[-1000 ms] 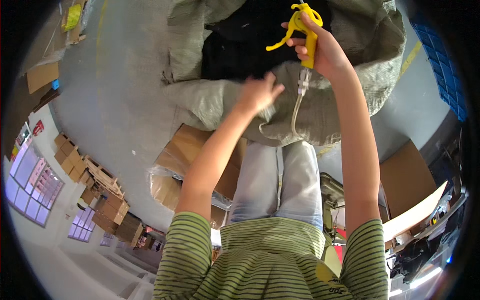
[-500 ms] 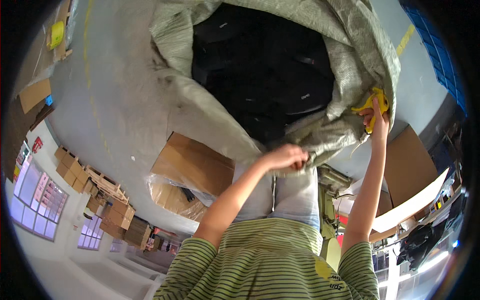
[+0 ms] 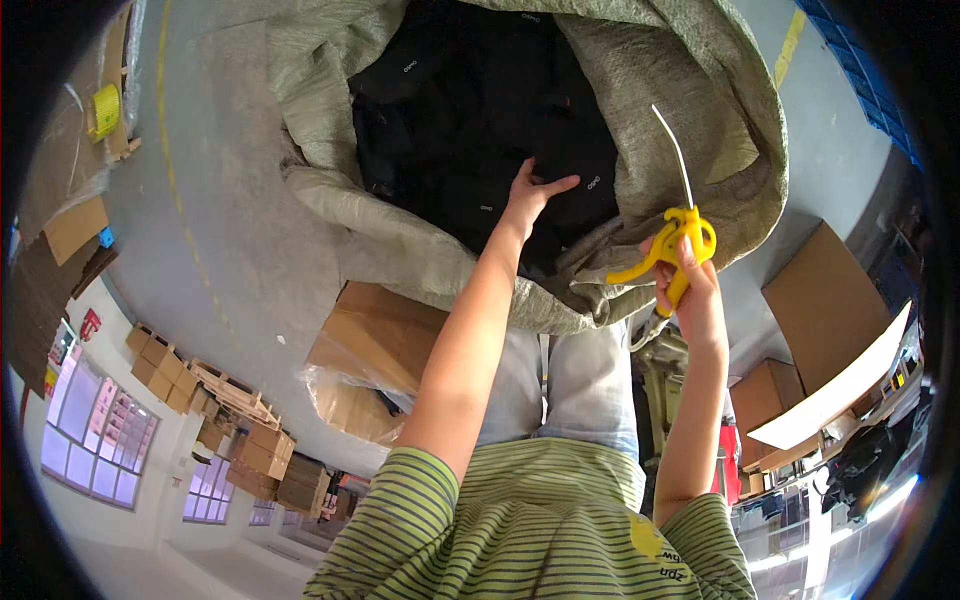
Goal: Removing black bags from a large woven sack and inspecting or organizing them using a yellow handheld device.
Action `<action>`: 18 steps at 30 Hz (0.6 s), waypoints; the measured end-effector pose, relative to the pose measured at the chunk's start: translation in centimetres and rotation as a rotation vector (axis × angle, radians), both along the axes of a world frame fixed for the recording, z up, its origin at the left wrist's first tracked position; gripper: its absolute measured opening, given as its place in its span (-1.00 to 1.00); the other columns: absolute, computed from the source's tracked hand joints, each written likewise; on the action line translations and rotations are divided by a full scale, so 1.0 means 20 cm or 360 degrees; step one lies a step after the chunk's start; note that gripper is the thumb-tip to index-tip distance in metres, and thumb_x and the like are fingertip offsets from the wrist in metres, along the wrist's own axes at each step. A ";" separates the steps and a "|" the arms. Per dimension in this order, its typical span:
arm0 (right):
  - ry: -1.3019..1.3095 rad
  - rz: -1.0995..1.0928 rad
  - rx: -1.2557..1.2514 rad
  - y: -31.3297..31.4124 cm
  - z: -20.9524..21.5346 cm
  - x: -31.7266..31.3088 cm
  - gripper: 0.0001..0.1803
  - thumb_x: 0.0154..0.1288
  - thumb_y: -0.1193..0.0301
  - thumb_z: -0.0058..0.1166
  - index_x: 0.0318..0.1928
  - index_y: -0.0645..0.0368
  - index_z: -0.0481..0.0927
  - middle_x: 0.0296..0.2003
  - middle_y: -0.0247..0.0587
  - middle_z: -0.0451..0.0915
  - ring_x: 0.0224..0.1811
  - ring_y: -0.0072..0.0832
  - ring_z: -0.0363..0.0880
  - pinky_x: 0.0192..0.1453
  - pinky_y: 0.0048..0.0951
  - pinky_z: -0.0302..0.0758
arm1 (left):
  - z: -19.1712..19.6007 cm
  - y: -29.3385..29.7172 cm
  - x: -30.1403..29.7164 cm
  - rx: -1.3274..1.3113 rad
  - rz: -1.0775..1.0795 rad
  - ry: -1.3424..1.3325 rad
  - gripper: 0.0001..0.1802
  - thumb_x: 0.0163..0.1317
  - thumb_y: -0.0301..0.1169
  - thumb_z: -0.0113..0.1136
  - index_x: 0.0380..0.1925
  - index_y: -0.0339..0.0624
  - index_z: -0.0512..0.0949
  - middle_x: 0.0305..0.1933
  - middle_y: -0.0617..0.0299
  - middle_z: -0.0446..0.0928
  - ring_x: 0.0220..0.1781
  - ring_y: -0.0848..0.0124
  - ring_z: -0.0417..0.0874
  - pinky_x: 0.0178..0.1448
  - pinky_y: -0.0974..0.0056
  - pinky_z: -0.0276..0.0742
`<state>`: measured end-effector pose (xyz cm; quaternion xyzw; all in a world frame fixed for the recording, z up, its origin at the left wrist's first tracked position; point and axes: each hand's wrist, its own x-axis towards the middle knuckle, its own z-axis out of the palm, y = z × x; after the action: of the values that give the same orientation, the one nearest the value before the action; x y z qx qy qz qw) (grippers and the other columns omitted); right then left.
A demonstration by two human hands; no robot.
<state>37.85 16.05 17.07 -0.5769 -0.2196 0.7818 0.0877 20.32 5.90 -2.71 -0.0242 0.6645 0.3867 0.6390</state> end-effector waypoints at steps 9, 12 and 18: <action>0.0101 -0.0022 0.0004 -0.19 0.03 0.03 -0.62 0.37 0.17 -0.10 -0.15 0.30 0.46 -0.41 -0.16 0.55 -0.38 -0.40 0.57 -0.18 -0.37 0.52 | 0.31 0.12 -0.06 0.0409 0.0580 -0.0019 -0.60 -0.10 -0.45 0.40 -0.22 -0.28 0.51 -0.16 0.20 0.55 -0.16 0.42 0.54 -0.03 0.36 0.43; -0.0194 0.0303 -0.0020 -0.27 0.01 -0.03 -0.66 0.30 0.21 0.06 -0.23 0.29 0.50 -0.52 -0.28 0.51 -0.54 -0.60 0.50 -0.46 -0.54 0.48 | 0.44 0.07 -0.23 0.0437 0.0730 0.0331 -0.54 -0.11 -0.54 0.37 -0.14 -0.27 0.46 -0.16 0.19 0.55 -0.13 0.42 0.53 -0.02 0.34 0.43; -0.0323 0.0551 0.0043 -0.34 0.03 -0.20 -0.64 0.26 0.19 0.09 -0.16 0.27 0.52 -0.63 -0.39 0.44 -0.65 -0.68 0.41 -0.56 -0.60 0.35 | 0.58 -0.19 -0.64 0.0416 0.0829 0.0856 -0.23 -0.05 -0.50 0.40 0.18 -0.32 0.23 0.05 0.11 0.43 0.06 0.29 0.45 0.22 0.27 0.29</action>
<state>33.89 9.22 17.75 -0.6052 -0.3337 0.7200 -0.0629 7.61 2.13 8.89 -0.0083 0.7251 0.6096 0.3202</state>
